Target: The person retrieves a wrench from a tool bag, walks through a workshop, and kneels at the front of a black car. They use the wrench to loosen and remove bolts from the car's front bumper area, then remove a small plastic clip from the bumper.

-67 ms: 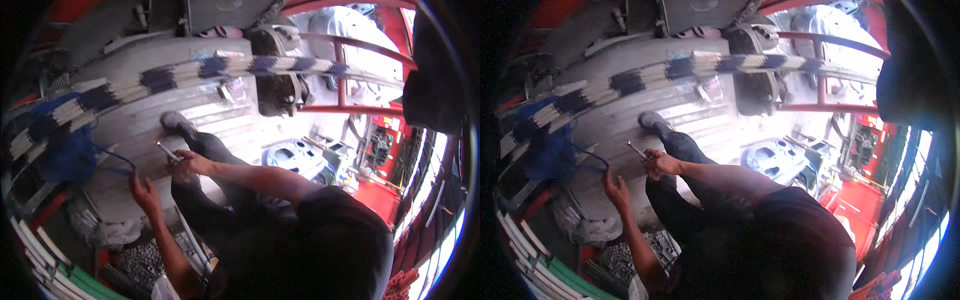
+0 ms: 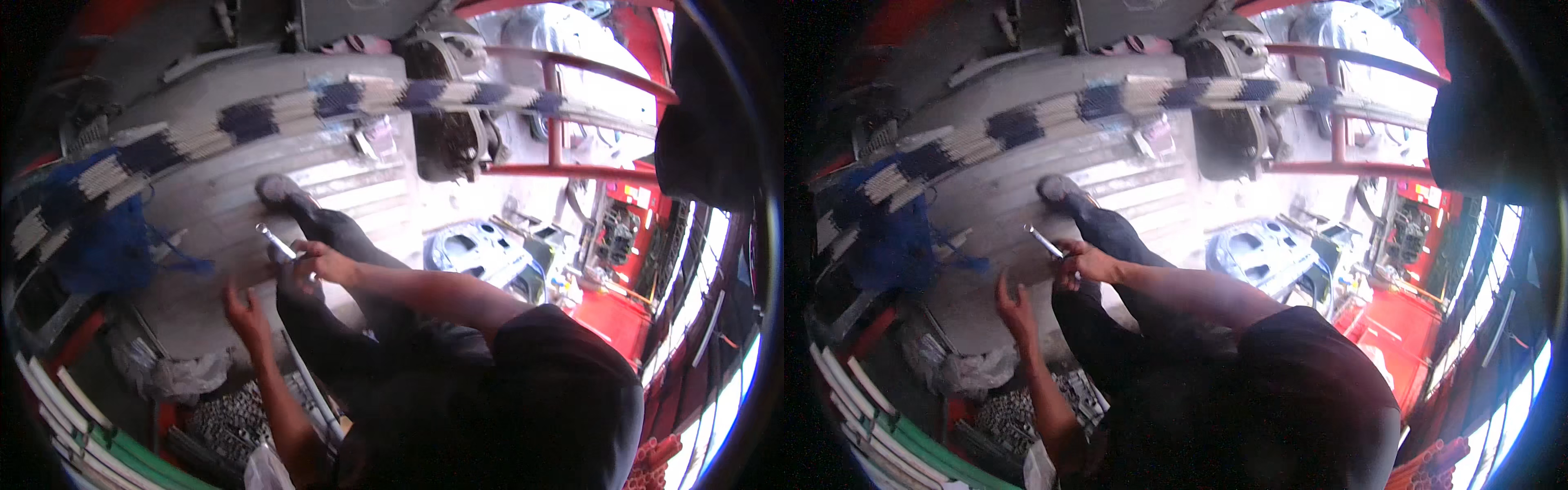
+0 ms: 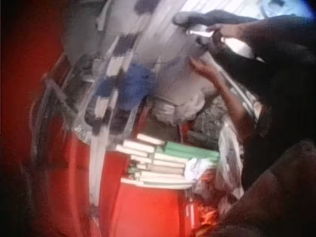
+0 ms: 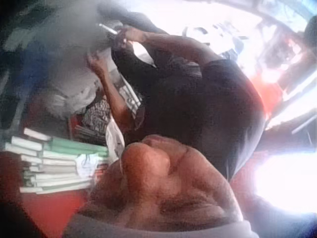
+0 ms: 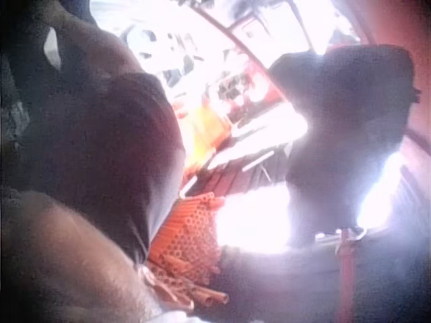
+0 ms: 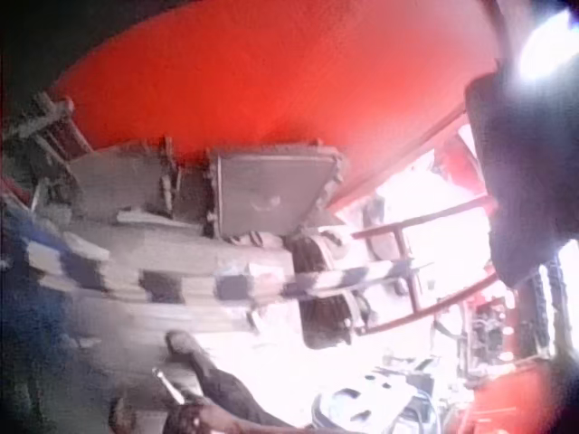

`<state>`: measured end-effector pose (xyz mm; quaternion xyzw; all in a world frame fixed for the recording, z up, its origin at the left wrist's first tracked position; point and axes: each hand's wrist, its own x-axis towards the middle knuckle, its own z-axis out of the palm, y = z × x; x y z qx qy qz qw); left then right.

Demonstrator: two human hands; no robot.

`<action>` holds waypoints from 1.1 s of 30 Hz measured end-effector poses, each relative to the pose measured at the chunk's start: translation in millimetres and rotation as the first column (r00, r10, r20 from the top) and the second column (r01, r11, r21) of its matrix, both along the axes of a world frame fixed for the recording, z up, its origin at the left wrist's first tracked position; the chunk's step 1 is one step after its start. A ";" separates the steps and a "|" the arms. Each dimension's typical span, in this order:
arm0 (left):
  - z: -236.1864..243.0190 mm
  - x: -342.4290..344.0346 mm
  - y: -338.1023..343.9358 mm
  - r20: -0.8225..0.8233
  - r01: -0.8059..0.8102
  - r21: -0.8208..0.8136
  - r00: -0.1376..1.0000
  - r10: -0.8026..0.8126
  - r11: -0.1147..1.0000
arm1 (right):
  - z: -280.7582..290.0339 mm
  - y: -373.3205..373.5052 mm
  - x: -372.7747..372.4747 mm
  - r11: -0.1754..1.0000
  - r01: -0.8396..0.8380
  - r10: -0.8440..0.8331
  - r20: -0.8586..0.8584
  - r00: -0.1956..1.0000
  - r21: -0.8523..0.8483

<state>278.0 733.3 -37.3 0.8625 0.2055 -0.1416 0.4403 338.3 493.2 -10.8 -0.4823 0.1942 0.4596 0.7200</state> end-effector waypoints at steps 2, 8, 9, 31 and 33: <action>2.9 -38.5 -42.6 -0.108 0.075 -0.122 0.990 -0.088 0.990 | 24.3 -31.2 -25.6 0.986 0.118 -0.115 0.033 0.993 -0.120; 3.3 -117.3 -108.1 -0.123 0.455 -0.042 0.881 -0.457 0.889 | 63.5 -109.4 -101.7 0.803 0.368 -0.472 -0.124 0.873 -0.469; 0.0 -122.7 -113.4 -0.134 0.477 -0.048 0.867 -0.479 0.877 | 66.0 -118.3 -113.4 0.797 0.412 -0.523 -0.164 0.836 -0.441; 7.8 -146.6 -413.0 -0.357 0.970 0.228 0.163 -0.920 0.083 | 39.3 -494.0 -393.8 0.238 0.890 -0.966 -0.193 0.174 -0.389; 26.8 -144.1 -483.7 -0.278 0.976 0.212 0.116 -0.954 0.057 | 39.3 -545.5 -430.1 0.131 0.885 -0.991 -0.092 0.100 -0.447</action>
